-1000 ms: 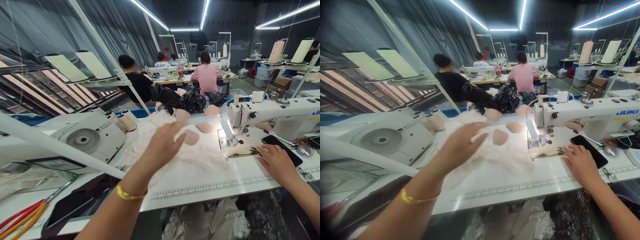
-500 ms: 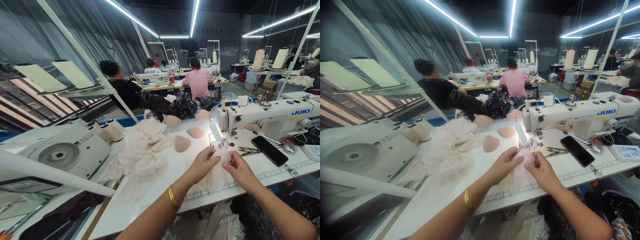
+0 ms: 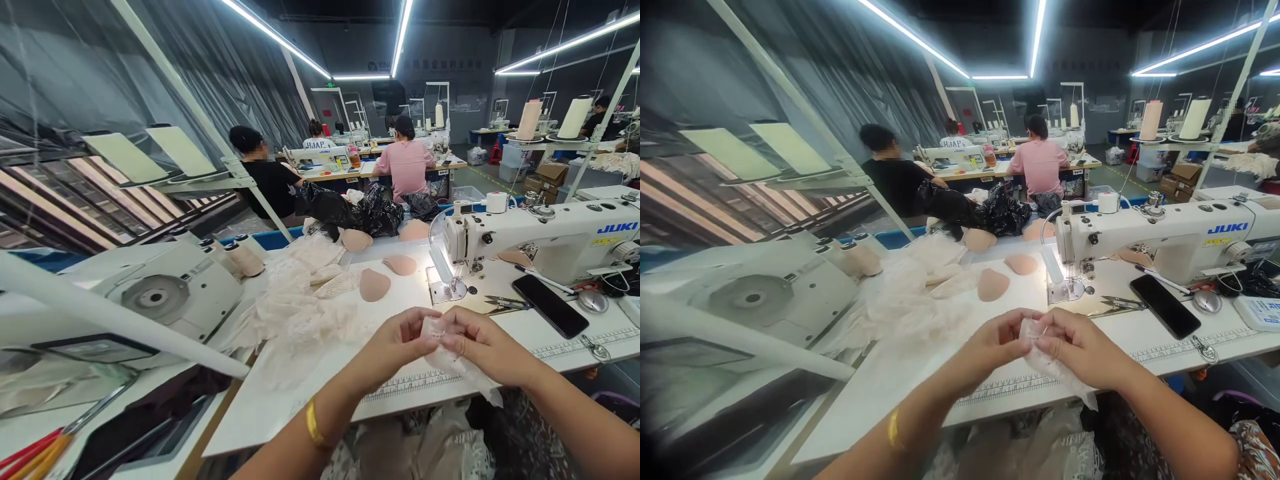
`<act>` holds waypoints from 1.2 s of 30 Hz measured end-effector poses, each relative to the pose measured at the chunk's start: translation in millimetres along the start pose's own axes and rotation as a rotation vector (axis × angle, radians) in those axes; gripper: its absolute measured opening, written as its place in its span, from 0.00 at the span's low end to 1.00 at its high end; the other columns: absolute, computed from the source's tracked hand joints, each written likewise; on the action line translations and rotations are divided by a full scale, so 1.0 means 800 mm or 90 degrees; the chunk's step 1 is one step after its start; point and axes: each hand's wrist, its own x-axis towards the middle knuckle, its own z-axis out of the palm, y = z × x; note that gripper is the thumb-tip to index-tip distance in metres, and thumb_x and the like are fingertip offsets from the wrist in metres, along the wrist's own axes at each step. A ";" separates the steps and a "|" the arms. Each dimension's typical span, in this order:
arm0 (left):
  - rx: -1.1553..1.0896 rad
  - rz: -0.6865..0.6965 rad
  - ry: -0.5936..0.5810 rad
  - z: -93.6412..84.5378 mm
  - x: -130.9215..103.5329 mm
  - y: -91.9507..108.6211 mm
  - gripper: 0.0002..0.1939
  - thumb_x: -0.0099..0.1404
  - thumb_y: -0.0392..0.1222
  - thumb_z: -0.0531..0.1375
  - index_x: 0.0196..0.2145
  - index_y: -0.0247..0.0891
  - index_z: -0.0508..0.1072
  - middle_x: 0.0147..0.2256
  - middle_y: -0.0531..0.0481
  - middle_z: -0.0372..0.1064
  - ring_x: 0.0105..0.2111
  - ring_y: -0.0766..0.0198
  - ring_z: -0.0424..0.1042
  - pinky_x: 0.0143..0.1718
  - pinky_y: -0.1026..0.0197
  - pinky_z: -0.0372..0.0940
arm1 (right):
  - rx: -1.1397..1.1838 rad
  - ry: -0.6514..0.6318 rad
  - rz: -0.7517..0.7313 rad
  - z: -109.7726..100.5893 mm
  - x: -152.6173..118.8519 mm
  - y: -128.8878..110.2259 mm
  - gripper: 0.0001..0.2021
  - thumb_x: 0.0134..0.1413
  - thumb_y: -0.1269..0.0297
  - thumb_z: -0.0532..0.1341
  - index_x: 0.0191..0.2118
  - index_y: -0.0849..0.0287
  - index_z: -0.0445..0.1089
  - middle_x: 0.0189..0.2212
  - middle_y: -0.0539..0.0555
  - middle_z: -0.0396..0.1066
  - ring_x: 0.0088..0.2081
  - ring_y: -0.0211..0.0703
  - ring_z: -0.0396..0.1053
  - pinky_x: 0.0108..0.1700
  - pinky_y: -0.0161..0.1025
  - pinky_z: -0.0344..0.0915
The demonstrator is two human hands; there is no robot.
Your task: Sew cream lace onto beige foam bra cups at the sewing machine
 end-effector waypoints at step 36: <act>0.088 0.044 0.254 -0.027 0.037 -0.013 0.14 0.55 0.49 0.66 0.32 0.38 0.71 0.27 0.54 0.66 0.29 0.64 0.68 0.32 0.62 0.64 | 0.198 0.177 0.111 -0.007 0.038 0.084 0.32 0.57 0.28 0.60 0.40 0.57 0.72 0.32 0.54 0.78 0.35 0.47 0.76 0.36 0.40 0.66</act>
